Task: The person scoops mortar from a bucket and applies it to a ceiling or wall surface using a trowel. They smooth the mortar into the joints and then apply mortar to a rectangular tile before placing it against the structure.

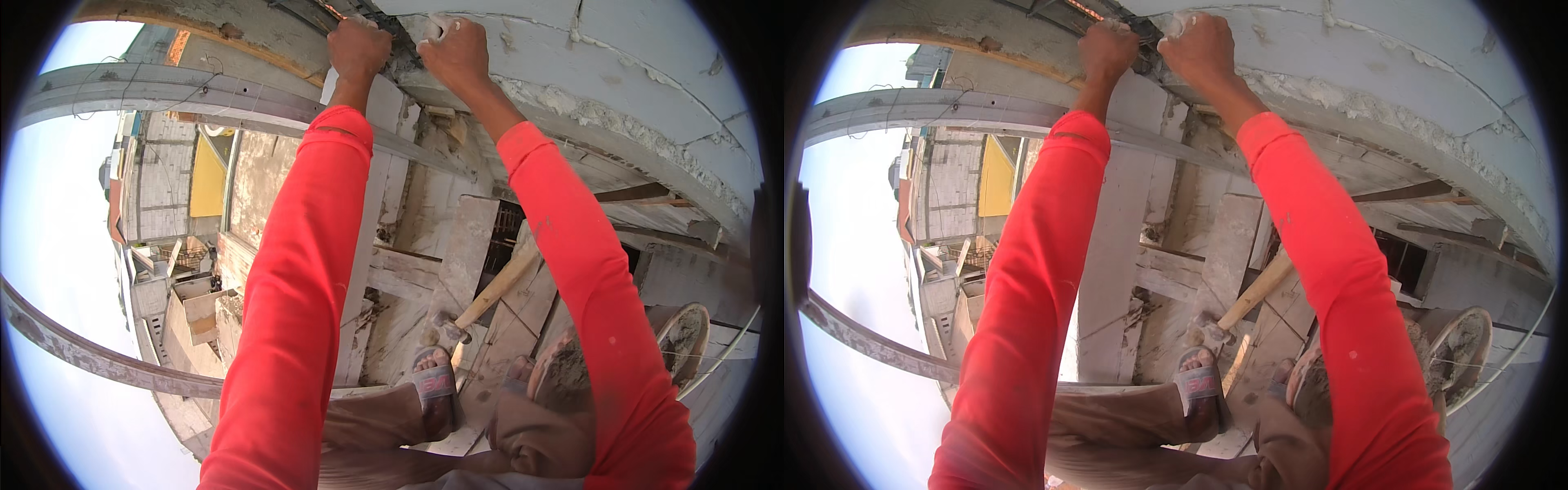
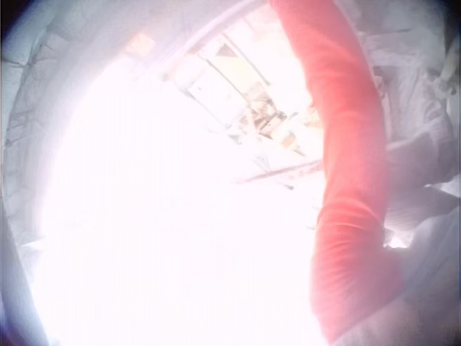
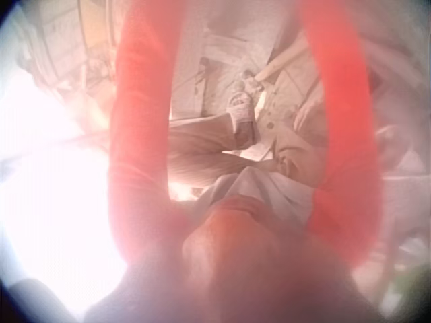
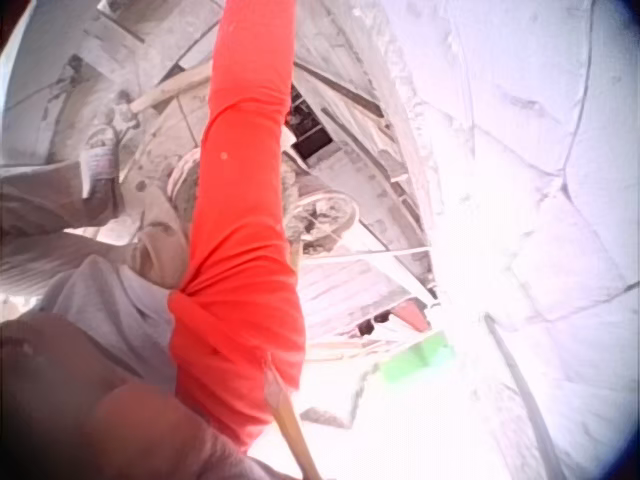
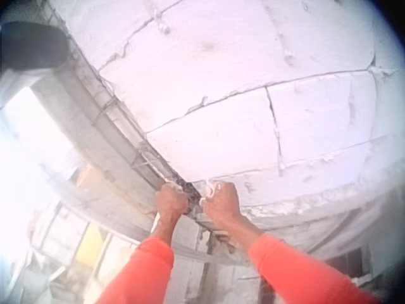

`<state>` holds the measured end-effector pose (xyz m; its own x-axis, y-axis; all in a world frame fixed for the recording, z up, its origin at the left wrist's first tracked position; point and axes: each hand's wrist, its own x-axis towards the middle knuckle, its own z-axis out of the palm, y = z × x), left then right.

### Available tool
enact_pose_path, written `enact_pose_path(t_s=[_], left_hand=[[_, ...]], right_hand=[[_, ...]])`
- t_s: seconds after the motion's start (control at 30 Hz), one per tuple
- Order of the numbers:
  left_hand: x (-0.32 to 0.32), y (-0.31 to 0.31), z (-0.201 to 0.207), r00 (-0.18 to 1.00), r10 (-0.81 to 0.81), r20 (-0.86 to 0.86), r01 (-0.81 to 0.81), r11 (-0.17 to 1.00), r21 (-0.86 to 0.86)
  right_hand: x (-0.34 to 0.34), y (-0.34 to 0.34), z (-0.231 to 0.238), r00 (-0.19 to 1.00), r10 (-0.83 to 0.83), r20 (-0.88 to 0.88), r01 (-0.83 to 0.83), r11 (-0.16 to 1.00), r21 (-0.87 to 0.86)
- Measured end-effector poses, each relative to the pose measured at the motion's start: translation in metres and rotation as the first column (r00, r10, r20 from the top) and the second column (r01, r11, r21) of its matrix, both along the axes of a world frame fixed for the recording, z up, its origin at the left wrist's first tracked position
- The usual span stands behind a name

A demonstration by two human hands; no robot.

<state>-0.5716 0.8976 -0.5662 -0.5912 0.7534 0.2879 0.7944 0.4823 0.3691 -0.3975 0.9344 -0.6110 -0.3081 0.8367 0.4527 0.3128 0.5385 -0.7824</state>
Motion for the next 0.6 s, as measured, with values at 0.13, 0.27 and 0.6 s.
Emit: enact_pose_path(t_s=[0.13,0.27,0.6], left_hand=[[0.003,0.002,0.005,0.998,0.032,-0.063,-0.032,0.999,-0.01],[0.006,0.003,0.003,0.999,0.032,-0.043,-0.028,0.996,0.087],[0.01,0.004,0.009,0.993,0.113,-0.043,-0.115,0.991,-0.068]], right_hand=[[0.005,-0.006,0.014,0.982,0.162,-0.095,-0.172,0.979,-0.107],[-0.003,-0.044,-0.008,0.98,0.15,-0.134,-0.174,0.966,-0.193],[-0.049,-0.052,-0.01,0.995,0.097,-0.013,-0.096,0.945,-0.312]])
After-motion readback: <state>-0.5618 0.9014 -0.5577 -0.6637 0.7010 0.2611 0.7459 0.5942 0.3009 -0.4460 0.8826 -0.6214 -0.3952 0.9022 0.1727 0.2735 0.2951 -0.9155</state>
